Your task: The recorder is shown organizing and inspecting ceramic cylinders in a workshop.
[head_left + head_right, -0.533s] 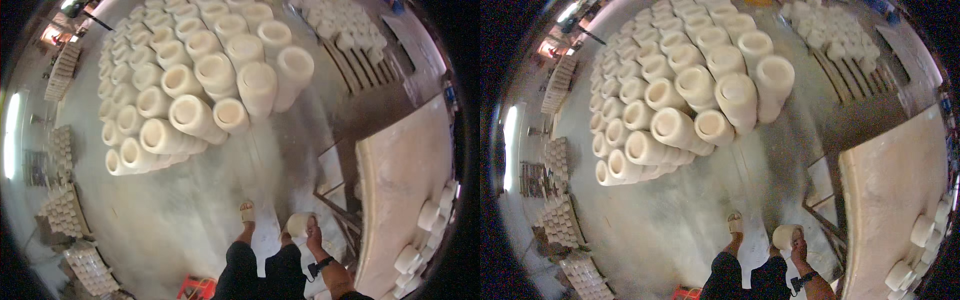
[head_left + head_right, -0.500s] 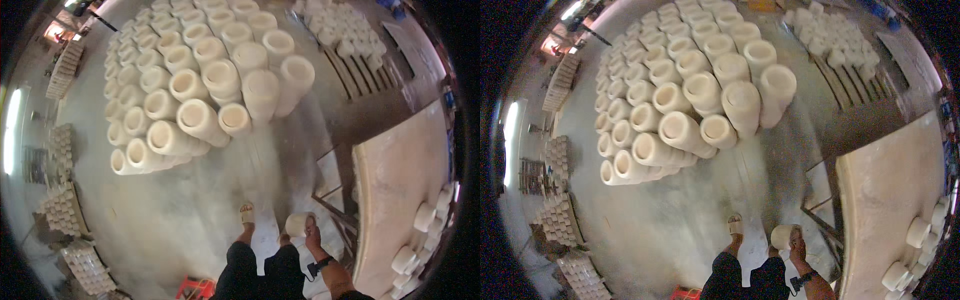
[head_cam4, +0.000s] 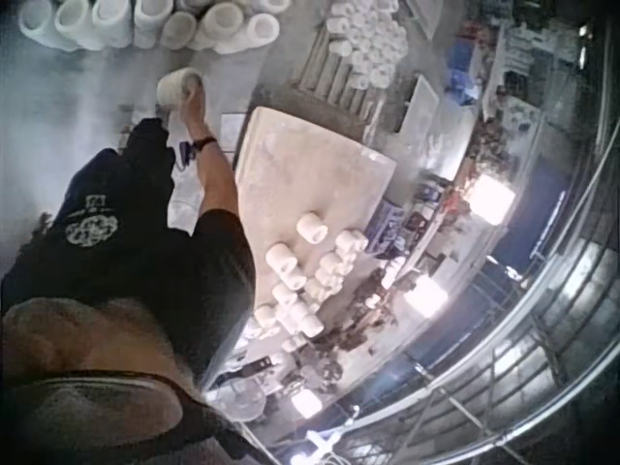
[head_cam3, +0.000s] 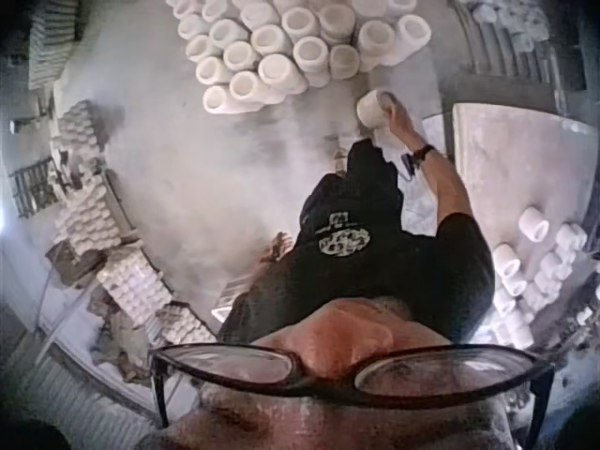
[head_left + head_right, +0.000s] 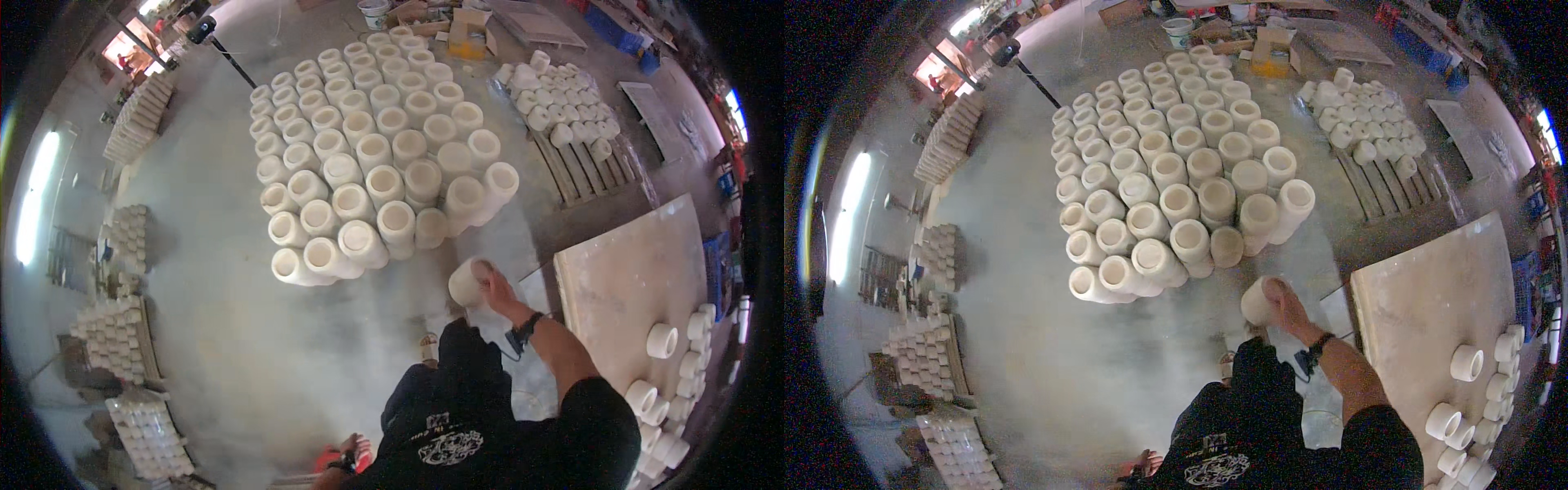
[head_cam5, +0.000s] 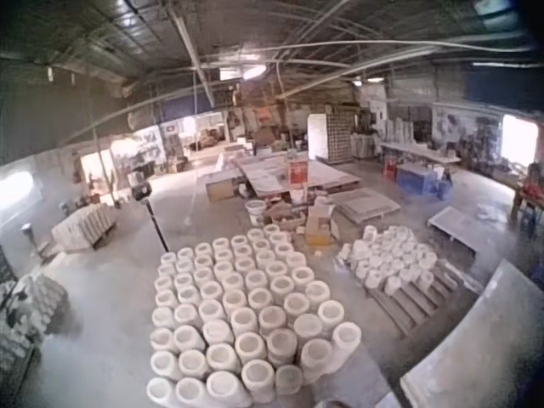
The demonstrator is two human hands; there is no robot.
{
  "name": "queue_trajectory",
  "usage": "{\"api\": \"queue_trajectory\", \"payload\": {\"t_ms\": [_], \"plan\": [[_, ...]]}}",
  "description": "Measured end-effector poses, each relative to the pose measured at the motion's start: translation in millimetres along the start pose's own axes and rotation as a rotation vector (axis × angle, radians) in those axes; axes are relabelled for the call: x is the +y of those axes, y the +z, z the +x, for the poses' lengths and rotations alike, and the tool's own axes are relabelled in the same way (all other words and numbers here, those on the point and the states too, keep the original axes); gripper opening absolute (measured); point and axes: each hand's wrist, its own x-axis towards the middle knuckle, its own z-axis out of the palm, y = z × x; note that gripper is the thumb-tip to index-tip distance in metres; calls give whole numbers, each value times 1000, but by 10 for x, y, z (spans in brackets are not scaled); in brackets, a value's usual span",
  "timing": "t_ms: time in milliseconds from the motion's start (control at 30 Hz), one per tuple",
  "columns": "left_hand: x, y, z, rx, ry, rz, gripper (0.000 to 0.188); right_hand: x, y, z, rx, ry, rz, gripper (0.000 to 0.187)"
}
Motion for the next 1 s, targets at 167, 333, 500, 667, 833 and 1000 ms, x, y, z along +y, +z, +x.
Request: {"api": "queue_trajectory", "payload": {"t_ms": [167, 333, 500, 667, 833, 1000], "plan": [[-116, 1077, 329, -20, -41, 11, 28, -6, 102, 822, 27, -216, -112, 43], [-400, 939, 398, 1111, 186, 573, 29, -17, 304, 1339, 80, -572, -372, 36], [-322, 2058, 757, 1025, 229, 1209, 44, 85, 119, 1614, 47, -573, -416, 29], [120, 2156, 943, 775, 510, 852, 44, -43, 242, 1913, -55, -644, -432, 29], [40, 3017, 1381, 897, 481, 1063, 42, 201, 390, 1912, -28, -551, -496, 27], [206, 2278, 1133, 627, 484, 791, 39, 176, 499, 1853, -36, -626, -535, 32]]}}
